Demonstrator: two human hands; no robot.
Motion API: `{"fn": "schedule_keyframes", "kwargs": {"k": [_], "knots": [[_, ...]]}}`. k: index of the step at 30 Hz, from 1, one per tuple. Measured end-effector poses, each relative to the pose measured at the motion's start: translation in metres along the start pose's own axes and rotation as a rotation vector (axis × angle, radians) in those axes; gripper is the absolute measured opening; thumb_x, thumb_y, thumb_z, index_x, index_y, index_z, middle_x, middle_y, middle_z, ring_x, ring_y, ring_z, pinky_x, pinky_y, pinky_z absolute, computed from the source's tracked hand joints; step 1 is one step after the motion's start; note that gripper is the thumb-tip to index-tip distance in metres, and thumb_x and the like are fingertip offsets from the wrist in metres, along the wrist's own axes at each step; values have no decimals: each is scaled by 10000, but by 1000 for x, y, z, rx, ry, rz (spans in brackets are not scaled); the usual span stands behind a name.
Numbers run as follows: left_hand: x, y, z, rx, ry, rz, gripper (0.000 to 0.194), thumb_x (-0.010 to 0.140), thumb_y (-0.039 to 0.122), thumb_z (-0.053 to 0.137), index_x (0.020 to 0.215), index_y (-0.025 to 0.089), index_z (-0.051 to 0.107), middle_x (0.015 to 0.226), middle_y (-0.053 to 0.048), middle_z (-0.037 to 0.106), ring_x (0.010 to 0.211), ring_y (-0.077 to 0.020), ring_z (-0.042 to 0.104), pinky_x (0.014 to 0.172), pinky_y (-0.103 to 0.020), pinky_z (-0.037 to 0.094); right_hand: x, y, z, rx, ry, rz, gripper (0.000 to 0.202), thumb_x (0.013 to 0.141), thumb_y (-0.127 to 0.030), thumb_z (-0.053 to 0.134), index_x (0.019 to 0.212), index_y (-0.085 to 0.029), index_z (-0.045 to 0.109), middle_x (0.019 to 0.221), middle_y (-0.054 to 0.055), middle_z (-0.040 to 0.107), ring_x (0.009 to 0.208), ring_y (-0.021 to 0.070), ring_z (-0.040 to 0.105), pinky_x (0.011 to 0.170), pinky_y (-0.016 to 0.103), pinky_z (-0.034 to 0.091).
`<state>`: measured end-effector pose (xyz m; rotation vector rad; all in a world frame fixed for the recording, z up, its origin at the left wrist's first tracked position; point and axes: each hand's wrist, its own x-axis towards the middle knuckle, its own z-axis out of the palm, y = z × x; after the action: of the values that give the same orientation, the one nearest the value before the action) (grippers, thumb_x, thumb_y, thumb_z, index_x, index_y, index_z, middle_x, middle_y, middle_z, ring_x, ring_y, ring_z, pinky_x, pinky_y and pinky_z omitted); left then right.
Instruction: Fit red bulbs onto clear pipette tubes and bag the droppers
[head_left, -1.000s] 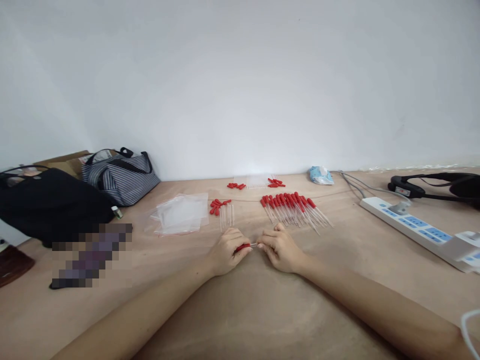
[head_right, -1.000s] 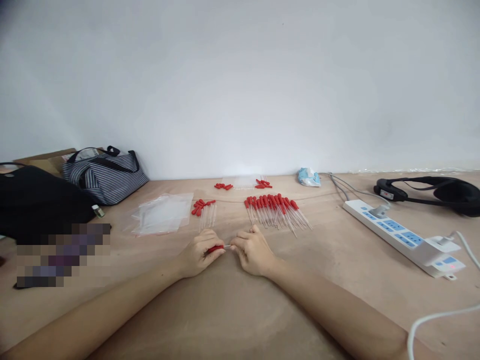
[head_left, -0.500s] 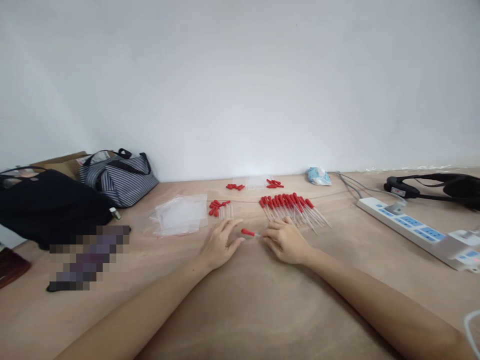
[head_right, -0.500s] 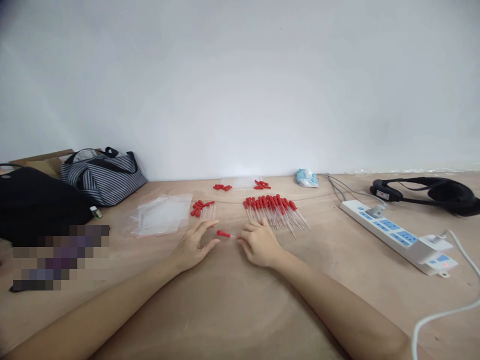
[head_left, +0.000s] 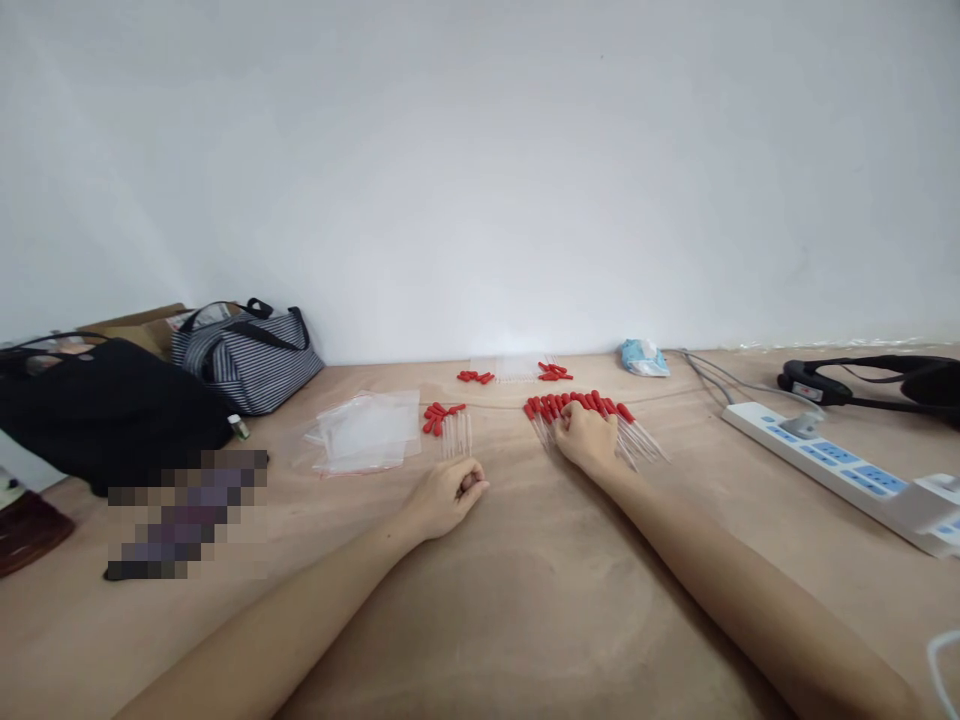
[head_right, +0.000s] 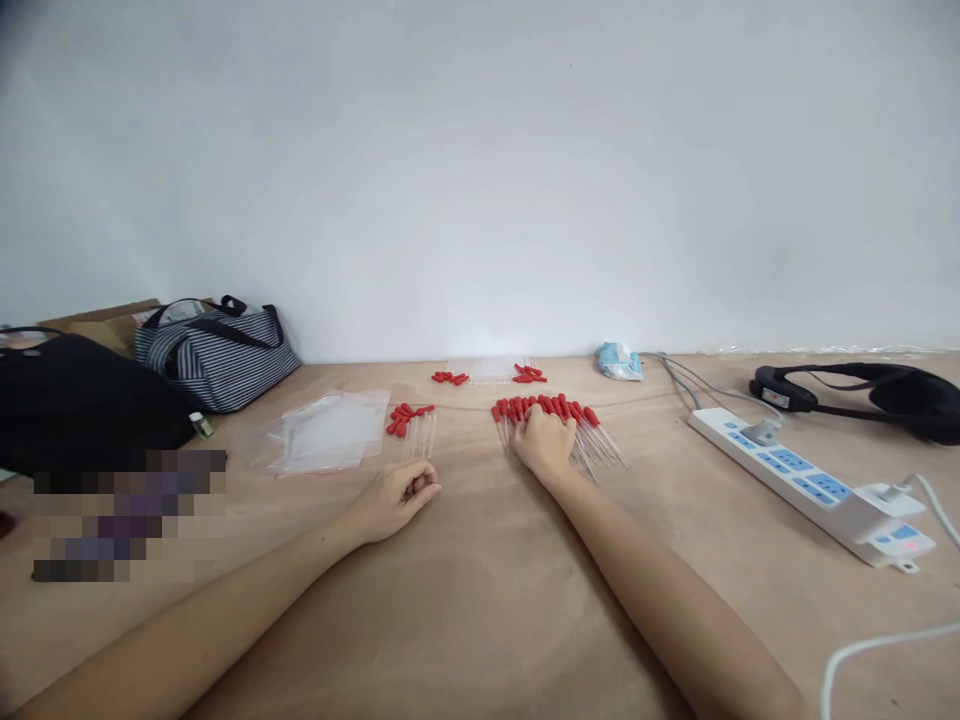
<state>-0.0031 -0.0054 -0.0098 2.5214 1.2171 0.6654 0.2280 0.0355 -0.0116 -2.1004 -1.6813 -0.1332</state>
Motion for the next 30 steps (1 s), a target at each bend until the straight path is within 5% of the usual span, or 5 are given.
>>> {"fn": "schedule_keyframes", "kwargs": {"k": [8, 17, 23, 26, 30], "knots": [[0, 1, -1, -2, -7, -4, 119, 783, 253, 463, 712, 177, 519, 599, 22, 501, 578, -123, 473, 525, -215, 358, 2, -10, 3, 23, -98, 61, 286, 778, -357, 416, 868, -155, 597, 780, 111, 659, 833, 251, 584, 788, 379, 241], [0, 0, 1, -3, -5, 5, 116, 782, 256, 464, 711, 179, 514, 599, 27, 499, 557, -118, 464, 520, -215, 348, -5, -10, -3, 62, 38, -36, 287, 789, -394, 422, 855, -170, 588, 759, 77, 662, 751, 223, 589, 784, 372, 246], [6, -9, -4, 153, 184, -52, 229, 809, 290, 447, 612, 176, 472, 589, 7, 515, 566, -136, 485, 555, -239, 361, -25, -53, 0, 194, -137, -235, 261, 793, -348, 424, 740, -203, 634, 777, 54, 677, 778, 199, 596, 763, 337, 300], [12, -26, -16, 396, 366, -163, 209, 822, 281, 439, 666, 177, 531, 700, -40, 580, 717, -196, 523, 660, -298, 363, -27, -80, 6, 241, -210, -201, 274, 790, -363, 429, 783, -207, 654, 818, 73, 676, 818, 214, 596, 748, 331, 335], [17, -51, -31, 572, 325, -382, 202, 810, 278, 456, 897, 195, 619, 923, -79, 616, 910, -270, 499, 724, -361, 337, -24, -108, 12, 234, -313, -73, 348, 792, -426, 415, 829, -185, 664, 868, 120, 666, 866, 249, 589, 735, 352, 365]]}}
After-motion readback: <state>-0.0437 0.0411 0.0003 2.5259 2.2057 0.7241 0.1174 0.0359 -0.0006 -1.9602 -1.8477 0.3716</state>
